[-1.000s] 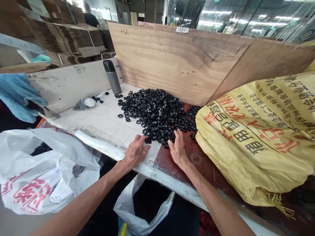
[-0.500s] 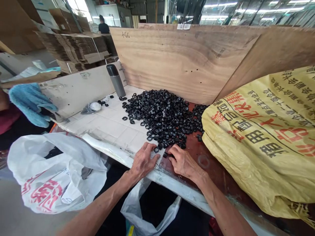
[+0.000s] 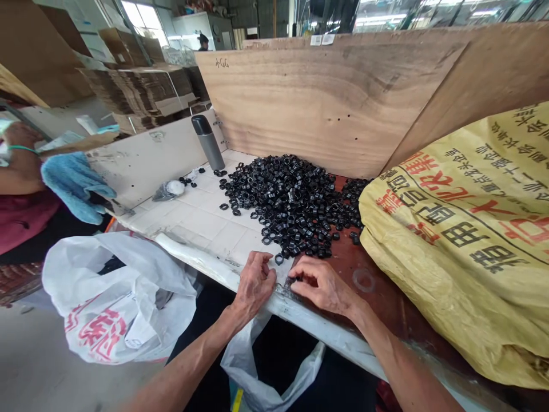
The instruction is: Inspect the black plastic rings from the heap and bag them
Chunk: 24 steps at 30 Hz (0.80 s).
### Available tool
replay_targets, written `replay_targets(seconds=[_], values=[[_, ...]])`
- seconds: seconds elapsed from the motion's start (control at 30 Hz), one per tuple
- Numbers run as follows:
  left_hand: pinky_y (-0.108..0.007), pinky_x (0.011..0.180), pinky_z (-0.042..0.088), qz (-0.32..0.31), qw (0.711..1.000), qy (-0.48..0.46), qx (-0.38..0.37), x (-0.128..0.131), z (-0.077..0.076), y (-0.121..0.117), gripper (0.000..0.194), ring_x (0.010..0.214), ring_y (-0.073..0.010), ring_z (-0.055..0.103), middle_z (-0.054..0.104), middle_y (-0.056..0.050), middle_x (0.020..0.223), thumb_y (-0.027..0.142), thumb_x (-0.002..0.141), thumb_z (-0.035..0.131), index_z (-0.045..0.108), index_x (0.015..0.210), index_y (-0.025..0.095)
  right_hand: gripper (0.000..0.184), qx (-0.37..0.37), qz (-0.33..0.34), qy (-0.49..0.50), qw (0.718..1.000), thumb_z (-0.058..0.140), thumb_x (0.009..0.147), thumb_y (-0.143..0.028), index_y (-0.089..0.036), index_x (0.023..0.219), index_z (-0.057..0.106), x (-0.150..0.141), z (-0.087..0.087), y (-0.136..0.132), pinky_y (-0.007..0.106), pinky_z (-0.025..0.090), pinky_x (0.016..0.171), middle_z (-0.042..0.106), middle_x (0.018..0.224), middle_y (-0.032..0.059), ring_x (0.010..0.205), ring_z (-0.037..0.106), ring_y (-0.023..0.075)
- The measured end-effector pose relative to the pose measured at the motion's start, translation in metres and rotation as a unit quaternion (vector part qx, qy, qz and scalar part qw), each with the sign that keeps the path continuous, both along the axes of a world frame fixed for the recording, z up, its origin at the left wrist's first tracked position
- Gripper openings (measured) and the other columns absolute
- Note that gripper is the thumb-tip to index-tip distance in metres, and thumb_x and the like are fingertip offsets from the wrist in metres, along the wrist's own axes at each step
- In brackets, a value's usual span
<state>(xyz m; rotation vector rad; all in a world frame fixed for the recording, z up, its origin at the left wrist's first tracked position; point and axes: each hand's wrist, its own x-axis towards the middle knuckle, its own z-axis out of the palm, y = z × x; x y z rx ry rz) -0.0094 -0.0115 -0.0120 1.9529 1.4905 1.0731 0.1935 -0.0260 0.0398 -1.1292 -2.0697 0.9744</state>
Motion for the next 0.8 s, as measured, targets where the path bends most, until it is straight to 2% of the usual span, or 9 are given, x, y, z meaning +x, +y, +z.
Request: replay_targets(seconds=[0.1,0.2,0.3,0.4,0.47,0.6,0.73,0.8], values=[[-0.028,0.065,0.052,-0.001,0.999,0.048,-0.007,0.002,-0.003,0.011,0.034,0.064,-0.0117,0.057,0.054,-0.002,0.097,0.016,0.079,0.064,0.057,0.113,0.021,0.011,0.004,0.042,-0.015,0.999,0.065,0.085,-0.012,-0.021,0.09,0.068,-0.009,-0.009,-0.003,0.025,0.043,0.066,0.061,0.089,0.0002,0.074,0.056,0.0137],[-0.029,0.067,0.051,-0.018,0.996,0.084,-0.01,0.006,-0.002,0.018,0.023,0.066,-0.013,0.058,0.059,-0.003,0.098,0.018,0.081,0.064,0.061,0.104,0.021,0.011,0.027,-0.021,-0.015,0.999,0.062,0.086,-0.011,-0.02,0.088,0.067,-0.009,-0.019,0.0,0.027,0.043,0.071,0.061,0.088,0.0013,0.079,0.057,0.0155],[-0.028,0.068,0.051,-0.041,0.995,0.086,-0.003,0.008,0.003,0.014,0.017,0.069,-0.0144,0.06,0.062,-0.001,0.089,0.017,0.082,0.063,0.062,0.098,0.021,0.009,0.001,-0.088,0.009,0.996,0.063,0.086,-0.014,-0.021,0.091,0.067,-0.002,-0.021,0.006,0.027,0.043,0.069,0.061,0.087,0.0006,0.076,0.056,0.0149],[-0.027,0.068,0.053,-0.055,0.998,0.037,-0.024,0.007,0.01,0.006,0.023,0.068,-0.0136,0.061,0.062,0.0,0.085,0.017,0.081,0.063,0.061,0.103,0.021,0.015,-0.061,-0.116,0.048,0.99,0.064,0.084,-0.018,-0.021,0.098,0.067,0.002,-0.018,0.008,0.025,0.044,0.065,0.061,0.083,-0.0013,0.071,0.056,0.0139],[-0.026,0.068,0.055,-0.077,0.996,-0.021,-0.048,0.005,0.013,0.003,0.027,0.068,-0.012,0.062,0.064,0.0,0.09,0.016,0.081,0.062,0.06,0.107,0.022,0.018,-0.092,-0.118,0.073,0.986,0.064,0.084,-0.02,-0.021,0.102,0.067,0.002,-0.016,0.008,0.025,0.045,0.065,0.061,0.083,-0.0016,0.072,0.057,0.014],[-0.026,0.073,0.058,-0.14,0.983,-0.115,-0.037,0.002,0.015,0.005,0.025,0.082,-0.0133,0.065,0.061,-0.003,0.101,0.013,0.082,0.06,0.065,0.105,0.022,0.016,-0.086,-0.116,0.102,0.984,0.065,0.083,-0.021,-0.021,0.098,0.07,0.0,-0.017,0.008,0.026,0.048,0.067,0.063,0.096,0.0012,0.075,0.058,0.0139],[-0.028,0.074,0.058,-0.158,0.979,-0.128,-0.002,0.0,0.016,0.009,0.026,0.089,-0.0155,0.065,0.062,-0.005,0.105,0.011,0.081,0.061,0.068,0.104,0.022,0.02,-0.091,-0.105,0.112,0.984,0.064,0.083,-0.022,-0.023,0.101,0.073,-0.001,-0.019,0.011,0.027,0.049,0.072,0.065,0.097,0.0018,0.079,0.059,0.0156],[-0.029,0.077,0.058,-0.167,0.977,-0.132,-0.008,-0.001,0.016,0.01,0.027,0.089,-0.0157,0.065,0.064,-0.005,0.103,0.011,0.082,0.061,0.068,0.104,0.023,0.022,-0.107,-0.113,0.117,0.981,0.063,0.084,-0.023,-0.023,0.104,0.072,-0.001,-0.02,0.012,0.028,0.05,0.073,0.065,0.097,0.0017,0.081,0.059,0.0162]])
